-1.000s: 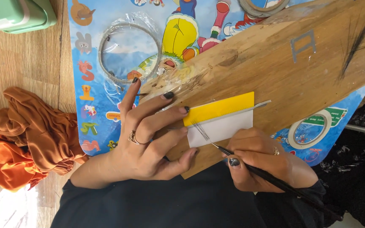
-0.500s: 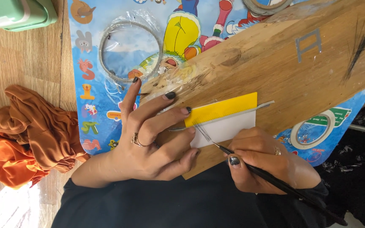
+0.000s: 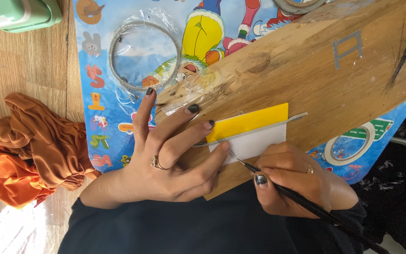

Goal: Manually aligning and pressing individual eyelash fibers onto a template board to create false eyelashes.

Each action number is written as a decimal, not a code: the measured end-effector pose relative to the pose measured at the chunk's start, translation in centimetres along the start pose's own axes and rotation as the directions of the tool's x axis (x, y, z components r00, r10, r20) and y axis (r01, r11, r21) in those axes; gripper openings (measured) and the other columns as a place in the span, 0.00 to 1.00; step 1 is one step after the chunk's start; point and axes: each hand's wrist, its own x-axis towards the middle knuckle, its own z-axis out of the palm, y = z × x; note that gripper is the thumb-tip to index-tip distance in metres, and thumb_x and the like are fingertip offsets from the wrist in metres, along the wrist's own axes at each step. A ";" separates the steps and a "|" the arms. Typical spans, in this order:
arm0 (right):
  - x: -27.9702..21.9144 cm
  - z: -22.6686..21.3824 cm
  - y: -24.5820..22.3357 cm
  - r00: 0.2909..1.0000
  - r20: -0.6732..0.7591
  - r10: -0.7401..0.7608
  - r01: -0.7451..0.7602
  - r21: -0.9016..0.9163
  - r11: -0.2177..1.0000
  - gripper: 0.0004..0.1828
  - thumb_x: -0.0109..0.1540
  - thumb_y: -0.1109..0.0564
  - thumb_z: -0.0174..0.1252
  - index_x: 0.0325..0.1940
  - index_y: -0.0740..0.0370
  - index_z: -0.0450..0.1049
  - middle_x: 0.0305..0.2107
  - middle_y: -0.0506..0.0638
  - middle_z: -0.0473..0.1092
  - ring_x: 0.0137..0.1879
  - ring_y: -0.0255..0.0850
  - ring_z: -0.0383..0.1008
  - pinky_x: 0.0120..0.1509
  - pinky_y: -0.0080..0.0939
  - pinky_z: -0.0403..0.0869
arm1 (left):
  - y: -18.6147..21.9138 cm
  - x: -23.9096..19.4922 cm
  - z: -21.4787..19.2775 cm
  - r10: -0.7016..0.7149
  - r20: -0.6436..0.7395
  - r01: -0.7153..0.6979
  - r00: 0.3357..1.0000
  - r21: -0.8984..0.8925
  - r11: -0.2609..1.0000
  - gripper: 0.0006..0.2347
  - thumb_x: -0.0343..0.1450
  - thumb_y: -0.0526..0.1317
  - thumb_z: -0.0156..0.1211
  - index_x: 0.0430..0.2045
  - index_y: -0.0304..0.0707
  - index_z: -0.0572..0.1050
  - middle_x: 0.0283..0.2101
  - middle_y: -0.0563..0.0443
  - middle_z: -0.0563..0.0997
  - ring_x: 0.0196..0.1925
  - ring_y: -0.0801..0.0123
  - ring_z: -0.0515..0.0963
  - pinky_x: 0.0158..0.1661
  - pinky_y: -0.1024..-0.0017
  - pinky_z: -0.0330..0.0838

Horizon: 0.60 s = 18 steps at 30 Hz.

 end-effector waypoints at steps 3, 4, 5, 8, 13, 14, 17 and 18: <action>-0.1 0.2 0.2 0.999 -0.032 -0.022 0.021 -0.003 1.000 0.03 0.57 0.65 0.60 0.35 0.65 0.74 0.36 0.50 0.72 0.39 0.40 0.75 0.44 0.35 0.77 | 0.0 0.0 0.0 0.005 0.008 -0.006 1.000 0.021 1.000 0.12 0.72 0.46 0.70 0.48 0.50 0.83 0.52 0.44 0.71 0.57 0.51 0.71 0.64 0.28 0.51; 0.0 0.2 0.2 0.999 -0.034 -0.028 0.028 -0.004 1.000 0.03 0.57 0.65 0.60 0.34 0.65 0.73 0.36 0.51 0.72 0.38 0.40 0.75 0.43 0.35 0.77 | 0.0 0.0 0.0 0.005 0.009 -0.005 1.000 0.021 1.000 0.13 0.71 0.46 0.70 0.48 0.49 0.83 0.52 0.44 0.71 0.57 0.51 0.71 0.65 0.28 0.51; 0.0 0.2 0.1 0.999 -0.036 -0.034 0.034 -0.004 0.999 0.03 0.57 0.65 0.60 0.34 0.65 0.73 0.35 0.51 0.72 0.38 0.40 0.75 0.43 0.35 0.77 | 0.0 0.0 0.0 0.004 0.010 -0.004 1.000 0.020 1.000 0.13 0.71 0.46 0.69 0.48 0.49 0.83 0.52 0.45 0.70 0.57 0.51 0.71 0.65 0.29 0.51; 0.0 0.1 0.0 1.000 -0.025 -0.017 0.017 -0.004 1.000 0.04 0.56 0.65 0.60 0.34 0.65 0.73 0.36 0.51 0.72 0.38 0.41 0.76 0.43 0.36 0.77 | 0.0 -0.2 0.2 0.004 0.009 -0.004 1.000 0.020 1.000 0.13 0.71 0.46 0.69 0.48 0.49 0.83 0.53 0.44 0.70 0.58 0.51 0.71 0.65 0.28 0.51; -0.1 0.1 0.2 0.999 -0.029 -0.040 0.040 -0.011 0.999 0.04 0.56 0.65 0.60 0.34 0.65 0.72 0.35 0.51 0.72 0.37 0.41 0.76 0.43 0.36 0.77 | 0.0 -0.1 0.1 0.004 0.009 -0.004 1.000 0.019 1.000 0.13 0.71 0.46 0.69 0.47 0.48 0.83 0.52 0.44 0.70 0.57 0.51 0.71 0.65 0.28 0.52; -0.2 0.1 0.2 0.999 -0.024 -0.029 0.028 -0.014 0.999 0.04 0.57 0.65 0.60 0.34 0.66 0.73 0.36 0.51 0.72 0.38 0.41 0.76 0.44 0.36 0.77 | 0.0 -0.1 0.2 0.001 0.004 -0.001 1.000 0.016 1.000 0.13 0.71 0.47 0.69 0.47 0.48 0.83 0.52 0.44 0.70 0.57 0.51 0.71 0.65 0.28 0.52; -0.1 0.1 0.3 0.998 -0.028 -0.064 0.064 -0.021 0.998 0.05 0.56 0.65 0.61 0.35 0.66 0.72 0.36 0.52 0.72 0.37 0.41 0.75 0.44 0.37 0.77 | 0.0 0.0 0.1 0.004 0.002 -0.004 1.000 0.012 1.000 0.12 0.71 0.46 0.70 0.47 0.48 0.83 0.52 0.44 0.70 0.57 0.51 0.71 0.65 0.28 0.52; 0.0 0.0 0.3 0.998 -0.028 -0.064 0.064 -0.021 0.998 0.05 0.56 0.65 0.61 0.35 0.66 0.72 0.36 0.52 0.72 0.37 0.41 0.75 0.44 0.37 0.77 | 0.0 0.0 0.1 0.004 0.002 -0.004 1.000 0.012 1.000 0.12 0.71 0.46 0.70 0.47 0.48 0.83 0.52 0.44 0.70 0.57 0.51 0.71 0.65 0.28 0.52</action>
